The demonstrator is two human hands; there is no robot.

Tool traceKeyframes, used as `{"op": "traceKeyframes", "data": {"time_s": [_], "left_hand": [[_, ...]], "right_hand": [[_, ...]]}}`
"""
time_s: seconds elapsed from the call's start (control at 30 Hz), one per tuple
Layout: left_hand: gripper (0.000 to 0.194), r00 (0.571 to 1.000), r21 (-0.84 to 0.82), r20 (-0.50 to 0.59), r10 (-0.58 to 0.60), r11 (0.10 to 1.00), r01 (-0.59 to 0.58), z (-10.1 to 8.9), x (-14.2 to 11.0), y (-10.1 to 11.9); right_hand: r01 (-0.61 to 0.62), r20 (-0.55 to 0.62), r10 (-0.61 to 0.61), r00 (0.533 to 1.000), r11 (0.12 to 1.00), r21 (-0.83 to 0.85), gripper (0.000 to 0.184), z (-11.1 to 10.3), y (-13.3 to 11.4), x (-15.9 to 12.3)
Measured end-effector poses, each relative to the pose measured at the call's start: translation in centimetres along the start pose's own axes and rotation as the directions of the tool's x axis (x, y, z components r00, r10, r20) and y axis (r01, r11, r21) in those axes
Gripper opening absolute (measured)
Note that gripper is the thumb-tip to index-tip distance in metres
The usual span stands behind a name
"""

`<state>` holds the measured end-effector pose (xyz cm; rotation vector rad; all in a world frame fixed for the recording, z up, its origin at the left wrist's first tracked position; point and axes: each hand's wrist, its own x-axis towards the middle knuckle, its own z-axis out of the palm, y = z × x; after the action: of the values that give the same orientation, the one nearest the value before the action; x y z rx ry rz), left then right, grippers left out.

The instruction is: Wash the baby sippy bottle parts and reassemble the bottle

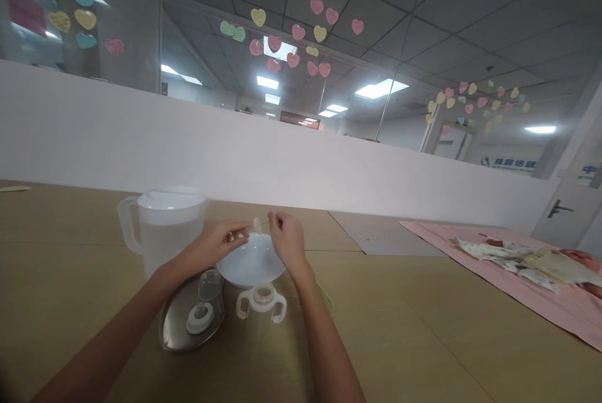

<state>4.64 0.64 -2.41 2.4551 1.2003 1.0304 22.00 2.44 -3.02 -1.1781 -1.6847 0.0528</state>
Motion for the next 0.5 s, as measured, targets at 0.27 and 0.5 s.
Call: {"op": "traceKeyframes", "data": {"time_s": [0.27, 0.5], "left_hand": [[0.055, 0.998, -0.009, 0.025, -0.054, 0.998, 0.055, -0.3, 0.0, -1.7], [0.073, 0.975, -0.026, 0.206, -0.087, 0.995, 0.094, -1.7, -0.8, -1.0]], "right_hand": [[-0.128, -0.103, 0.140, 0.985, 0.985, 0.118, 0.042, -1.4, 1.5, 0.7], [-0.252, -0.126, 0.295, 0.947, 0.927, 0.279, 0.042, -1.2, 3.8, 1.3]]}}
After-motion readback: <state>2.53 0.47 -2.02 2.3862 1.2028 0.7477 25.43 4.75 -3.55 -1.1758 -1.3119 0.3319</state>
